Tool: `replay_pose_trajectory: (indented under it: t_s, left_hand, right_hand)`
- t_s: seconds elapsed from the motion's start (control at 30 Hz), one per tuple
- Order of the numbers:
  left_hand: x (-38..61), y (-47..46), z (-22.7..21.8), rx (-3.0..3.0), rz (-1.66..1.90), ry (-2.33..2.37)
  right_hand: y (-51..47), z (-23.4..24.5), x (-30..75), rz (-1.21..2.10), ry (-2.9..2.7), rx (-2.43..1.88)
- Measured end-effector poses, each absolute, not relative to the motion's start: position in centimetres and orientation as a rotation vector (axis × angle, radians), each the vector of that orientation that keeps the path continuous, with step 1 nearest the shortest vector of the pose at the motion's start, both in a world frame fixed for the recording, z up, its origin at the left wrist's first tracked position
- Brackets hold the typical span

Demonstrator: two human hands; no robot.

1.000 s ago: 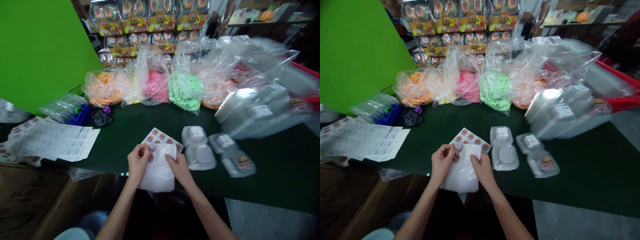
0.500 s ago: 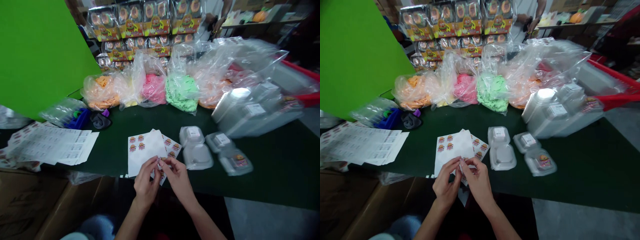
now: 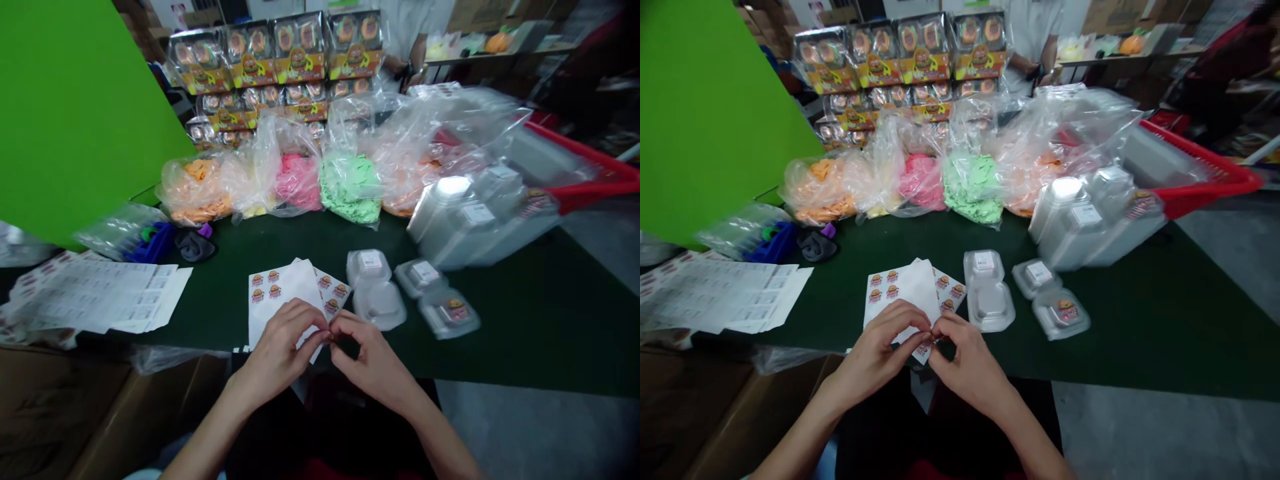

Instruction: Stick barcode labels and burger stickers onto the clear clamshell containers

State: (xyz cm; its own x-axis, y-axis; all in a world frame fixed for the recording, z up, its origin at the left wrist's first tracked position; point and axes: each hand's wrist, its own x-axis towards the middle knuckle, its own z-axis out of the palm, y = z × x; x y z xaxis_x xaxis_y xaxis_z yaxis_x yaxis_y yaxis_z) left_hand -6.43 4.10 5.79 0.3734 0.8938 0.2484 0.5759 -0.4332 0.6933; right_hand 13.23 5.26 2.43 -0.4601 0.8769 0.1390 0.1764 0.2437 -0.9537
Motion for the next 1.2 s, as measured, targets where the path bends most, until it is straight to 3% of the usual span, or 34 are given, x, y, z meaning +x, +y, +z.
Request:
replay_pose_trajectory:
  t_s: [0.13,0.3,0.67,1.2]
  left_hand:
    - [-6.1,4.3,6.0,2.16,0.995,1.332]
    - [-4.9,5.7,6.2,1.753,1.348,1.511]
    - [4.4,11.1,3.4,1.18,1.274,1.271]
    - [3.8,12.9,3.1,1.346,1.103,1.241]
  right_hand:
    - [5.0,2.9,15.6,1.179,-1.648,-1.079]
    - [7.3,1.4,20.7,0.874,-1.249,-1.28]
    - [8.2,-2.7,23.4,0.989,-0.918,-1.303]
    - [8.2,-2.6,24.0,0.978,-0.913,-1.295]
